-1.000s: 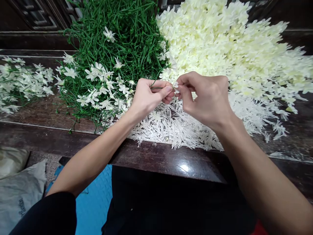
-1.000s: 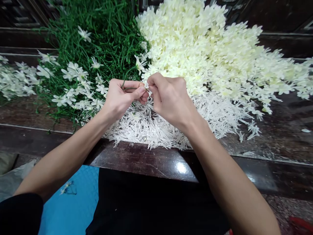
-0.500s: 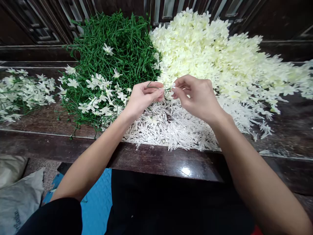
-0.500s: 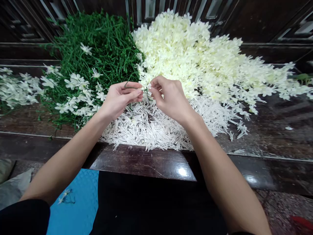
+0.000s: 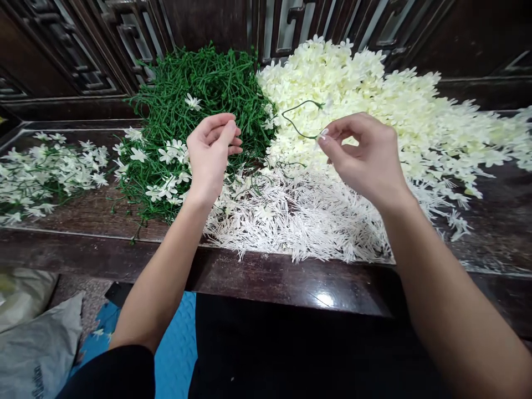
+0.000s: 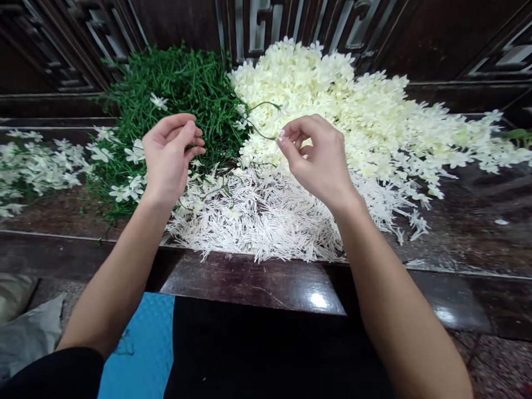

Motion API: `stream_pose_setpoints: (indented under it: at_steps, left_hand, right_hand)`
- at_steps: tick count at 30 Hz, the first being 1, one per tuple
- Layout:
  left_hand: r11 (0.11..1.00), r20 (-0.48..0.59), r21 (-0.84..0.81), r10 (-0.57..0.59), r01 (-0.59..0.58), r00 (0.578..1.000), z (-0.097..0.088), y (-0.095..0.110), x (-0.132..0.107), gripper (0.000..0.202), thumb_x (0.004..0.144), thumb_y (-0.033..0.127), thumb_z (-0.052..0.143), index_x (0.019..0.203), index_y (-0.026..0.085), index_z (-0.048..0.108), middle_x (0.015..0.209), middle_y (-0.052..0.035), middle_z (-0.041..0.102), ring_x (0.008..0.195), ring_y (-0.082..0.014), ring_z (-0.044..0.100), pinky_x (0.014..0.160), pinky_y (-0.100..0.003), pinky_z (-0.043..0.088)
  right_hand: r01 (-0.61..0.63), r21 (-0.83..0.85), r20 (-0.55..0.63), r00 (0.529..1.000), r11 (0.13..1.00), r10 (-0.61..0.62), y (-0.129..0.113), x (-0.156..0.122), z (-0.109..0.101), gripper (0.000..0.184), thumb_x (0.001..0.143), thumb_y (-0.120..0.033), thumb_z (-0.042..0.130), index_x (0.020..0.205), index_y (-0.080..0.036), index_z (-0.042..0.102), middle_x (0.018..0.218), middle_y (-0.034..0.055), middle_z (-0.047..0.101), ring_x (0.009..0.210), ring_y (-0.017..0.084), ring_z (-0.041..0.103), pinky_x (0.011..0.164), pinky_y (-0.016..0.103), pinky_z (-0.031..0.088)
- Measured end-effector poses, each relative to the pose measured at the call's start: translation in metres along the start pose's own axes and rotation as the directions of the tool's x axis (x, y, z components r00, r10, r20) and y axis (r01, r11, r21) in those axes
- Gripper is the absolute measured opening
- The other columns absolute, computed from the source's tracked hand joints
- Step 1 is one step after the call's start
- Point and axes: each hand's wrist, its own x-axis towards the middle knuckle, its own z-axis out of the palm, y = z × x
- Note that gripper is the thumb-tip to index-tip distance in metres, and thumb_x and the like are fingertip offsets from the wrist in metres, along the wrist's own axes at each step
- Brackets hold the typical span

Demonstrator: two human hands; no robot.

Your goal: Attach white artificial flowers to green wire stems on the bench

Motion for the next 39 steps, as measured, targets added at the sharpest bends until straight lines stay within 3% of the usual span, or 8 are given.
stream_pose_setpoints:
  at_steps: [3,6,11,16,26,31,35,39]
  left_hand:
    - [0.993,-0.023,0.09,0.083,-0.08,0.996,0.0,0.003,-0.002,0.011,0.091,0.031,0.066,0.099,0.025,0.07,0.097,-0.0045,0.074,0.086,-0.0158,0.067,0.076,-0.028,0.053]
    - [0.961,0.183,0.242,0.092,-0.136,0.979,0.003,0.007,-0.008,0.008,0.086,0.026,0.071,0.091,0.02,0.072,0.09,-0.0065,0.073,0.08,-0.0159,0.064,0.076,-0.03,0.051]
    - [0.823,0.545,0.53,-0.145,-0.205,0.826,0.001,-0.002,-0.012,0.012,0.074,0.026,0.08,0.082,0.02,0.073,0.064,-0.0028,0.066,0.059,-0.0173,0.056,0.071,-0.037,0.047]
    - [0.802,0.547,0.55,-0.134,-0.234,0.826,-0.004,-0.012,-0.009,0.014,0.072,0.017,0.075,0.085,0.021,0.073,0.063,-0.0029,0.068,0.061,-0.0202,0.06,0.071,-0.037,0.045]
    - [0.816,0.252,0.526,0.121,-0.241,0.96,-0.007,-0.002,-0.001,0.036,0.065,0.003,0.059,0.095,0.02,0.072,0.08,-0.0043,0.064,0.086,-0.023,0.06,0.093,-0.039,0.047]
    - [0.697,0.463,0.639,-0.013,-0.324,0.886,0.001,0.0,-0.01,0.047,0.077,-0.002,0.05,0.116,0.014,0.07,0.12,-0.0137,0.069,0.125,-0.033,0.054,0.11,-0.051,0.041]
    - [0.556,0.604,0.708,-0.156,-0.436,0.781,0.009,-0.004,-0.015,0.048,0.088,0.001,0.045,0.13,0.012,0.066,0.118,-0.0152,0.073,0.125,-0.034,0.056,0.106,-0.054,0.046]
    - [0.549,0.557,0.715,-0.074,-0.432,0.827,0.007,-0.006,-0.011,0.029,0.091,0.009,0.054,0.109,0.011,0.076,0.109,-0.0143,0.076,0.112,-0.0315,0.063,0.101,-0.05,0.048]
  right_hand:
    - [0.029,-0.067,-0.004,1.0,0.997,-0.03,-0.001,0.0,0.001,0.007,0.085,-0.025,0.067,0.079,-0.024,0.063,0.088,0.008,0.067,0.083,0.025,0.063,0.064,0.041,0.057]
    - [0.029,-0.043,0.014,0.999,0.999,-0.029,-0.002,-0.002,0.005,0.006,0.085,-0.025,0.068,0.081,-0.024,0.064,0.09,0.0078,0.071,0.085,0.025,0.067,0.068,0.041,0.06]
    - [0.044,-0.039,-0.003,0.999,0.998,-0.044,0.0,-0.004,0.008,0.005,0.088,-0.024,0.067,0.084,-0.023,0.065,0.09,0.009,0.072,0.083,0.026,0.069,0.067,0.042,0.06]
    - [0.019,-0.059,0.013,1.0,0.998,-0.019,-0.001,-0.004,0.006,0.006,0.088,-0.022,0.067,0.083,-0.024,0.065,0.091,0.0094,0.074,0.084,0.027,0.07,0.068,0.043,0.061]
    - [0.022,-0.082,0.0,1.0,0.996,-0.022,0.0,-0.003,0.008,0.007,0.088,-0.021,0.067,0.082,-0.024,0.066,0.086,0.0083,0.074,0.08,0.026,0.071,0.066,0.041,0.061]
    - [0.015,-0.112,0.047,0.999,0.994,-0.01,-0.002,-0.004,0.01,0.003,0.088,-0.019,0.067,0.086,-0.021,0.067,0.088,0.01,0.073,0.083,0.027,0.072,0.072,0.044,0.061]
    - [-0.017,-0.106,0.04,0.999,0.994,0.021,-0.007,-0.005,0.009,0.004,0.087,-0.021,0.066,0.084,-0.023,0.067,0.088,0.008,0.075,0.083,0.026,0.072,0.072,0.043,0.062]
    - [-0.036,-0.121,0.002,0.999,0.992,0.036,-0.007,-0.004,0.006,0.003,0.085,-0.023,0.067,0.082,-0.024,0.067,0.087,0.0063,0.076,0.082,0.025,0.073,0.07,0.041,0.063]
